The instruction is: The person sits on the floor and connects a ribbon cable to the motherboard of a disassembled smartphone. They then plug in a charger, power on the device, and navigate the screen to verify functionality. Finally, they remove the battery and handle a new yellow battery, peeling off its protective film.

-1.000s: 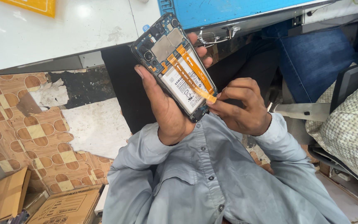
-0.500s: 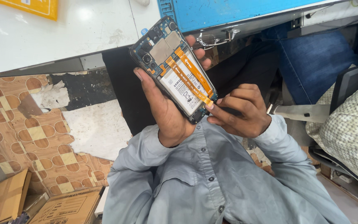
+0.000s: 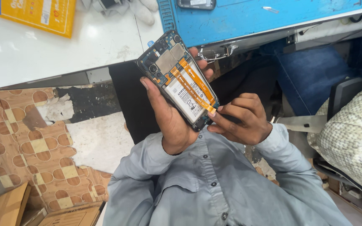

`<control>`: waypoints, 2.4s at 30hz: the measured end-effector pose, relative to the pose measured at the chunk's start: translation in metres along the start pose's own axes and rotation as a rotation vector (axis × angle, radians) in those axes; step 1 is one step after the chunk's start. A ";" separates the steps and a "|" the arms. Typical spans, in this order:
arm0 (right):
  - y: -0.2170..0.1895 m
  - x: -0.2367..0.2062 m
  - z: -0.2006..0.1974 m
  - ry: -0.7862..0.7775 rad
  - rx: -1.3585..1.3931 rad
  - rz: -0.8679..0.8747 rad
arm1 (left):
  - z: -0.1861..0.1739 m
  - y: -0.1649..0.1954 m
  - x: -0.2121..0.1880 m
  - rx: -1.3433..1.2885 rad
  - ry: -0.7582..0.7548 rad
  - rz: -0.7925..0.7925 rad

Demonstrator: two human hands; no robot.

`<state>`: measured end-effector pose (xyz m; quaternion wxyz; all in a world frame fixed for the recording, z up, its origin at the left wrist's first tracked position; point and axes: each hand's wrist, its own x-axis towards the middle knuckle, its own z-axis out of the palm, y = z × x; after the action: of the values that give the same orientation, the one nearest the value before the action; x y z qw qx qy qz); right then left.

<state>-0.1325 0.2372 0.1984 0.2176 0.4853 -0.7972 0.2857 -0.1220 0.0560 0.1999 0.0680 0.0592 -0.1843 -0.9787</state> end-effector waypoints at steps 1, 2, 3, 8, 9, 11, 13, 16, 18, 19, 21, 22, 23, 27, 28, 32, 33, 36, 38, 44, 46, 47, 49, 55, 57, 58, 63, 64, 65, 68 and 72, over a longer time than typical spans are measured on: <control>0.000 0.001 0.000 0.003 -0.001 0.002 | 0.001 0.000 0.001 -0.001 -0.004 0.002; 0.000 0.003 -0.001 0.006 -0.002 0.005 | 0.002 -0.001 0.001 -0.006 -0.007 0.007; -0.001 0.006 -0.003 0.007 0.025 0.049 | 0.003 -0.001 0.001 -0.011 -0.009 0.013; -0.017 0.028 -0.018 0.041 0.290 0.506 | 0.007 -0.006 0.004 0.097 -0.089 0.147; -0.019 0.033 -0.021 0.010 0.345 0.514 | 0.008 -0.007 0.004 0.105 -0.119 0.166; -0.022 0.044 -0.026 -0.051 0.452 0.532 | 0.011 -0.008 0.001 0.081 -0.175 0.145; -0.026 0.052 -0.028 -0.091 0.422 0.543 | 0.013 -0.008 -0.002 0.171 -0.190 0.142; -0.029 0.057 -0.034 -0.104 0.395 0.547 | 0.015 -0.007 -0.007 0.260 -0.197 0.152; -0.031 0.057 -0.036 -0.086 0.384 0.541 | 0.017 -0.007 -0.009 0.276 -0.209 0.165; -0.032 0.056 -0.037 -0.069 0.379 0.539 | 0.019 -0.007 -0.010 0.284 -0.216 0.172; -0.034 0.054 -0.039 -0.034 0.377 0.519 | 0.021 -0.008 -0.013 0.293 -0.231 0.175; -0.035 0.053 -0.039 -0.016 0.382 0.501 | 0.021 -0.008 -0.014 0.295 -0.240 0.171; -0.035 0.052 -0.040 0.003 0.386 0.480 | 0.020 -0.008 -0.014 0.298 -0.249 0.167; -0.040 0.044 -0.039 0.012 0.453 0.532 | 0.009 -0.014 -0.021 0.307 -0.278 0.199; -0.041 0.042 -0.038 0.008 0.464 0.539 | 0.006 -0.015 -0.025 0.298 -0.274 0.198; -0.046 0.034 -0.037 0.029 0.542 0.557 | -0.008 -0.015 -0.035 0.195 -0.231 0.183; -0.047 0.032 -0.036 0.038 0.559 0.554 | -0.009 -0.015 -0.036 0.181 -0.225 0.183; -0.046 0.032 -0.033 0.056 0.588 0.562 | -0.006 -0.016 -0.028 0.213 -0.244 0.217; -0.047 0.033 -0.031 0.064 0.572 0.595 | -0.001 -0.015 -0.020 0.223 -0.254 0.248; -0.045 0.029 -0.018 0.093 0.632 0.597 | 0.004 -0.002 -0.017 0.217 -0.204 0.278; -0.045 0.025 -0.013 0.101 0.665 0.603 | 0.000 0.002 -0.018 0.253 -0.177 0.307; -0.045 0.023 -0.011 0.107 0.681 0.605 | -0.003 0.004 -0.017 0.264 -0.160 0.329; -0.044 0.021 -0.007 0.133 0.727 0.624 | -0.009 0.008 -0.014 0.273 -0.120 0.373; -0.015 0.024 -0.015 0.239 0.529 0.769 | -0.029 0.041 0.002 0.225 0.044 0.420; 0.006 0.024 -0.022 0.247 0.343 0.822 | -0.037 0.056 0.003 0.215 0.080 0.383; 0.020 0.023 -0.025 0.234 0.222 0.855 | -0.040 0.063 0.003 0.200 0.086 0.346; 0.076 0.010 -0.032 0.121 -0.176 0.896 | -0.059 0.084 0.006 0.105 0.043 0.137; 0.083 0.007 -0.033 0.091 -0.231 0.891 | -0.062 0.087 0.008 0.077 0.022 0.098; 0.091 0.005 -0.034 0.062 -0.285 0.883 | -0.065 0.089 0.009 0.049 0.001 0.061; 0.104 0.000 -0.035 -0.087 -0.491 0.815 | -0.072 0.095 0.010 0.052 -0.051 -0.035; 0.111 -0.002 -0.034 -0.163 -0.568 0.832 | -0.076 0.098 0.009 -0.071 -0.137 -0.116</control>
<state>-0.2288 0.3015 0.1953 0.1457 0.0693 -0.9835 0.0814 -0.1097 -0.0624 0.1646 0.0003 0.0003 -0.1499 -0.9887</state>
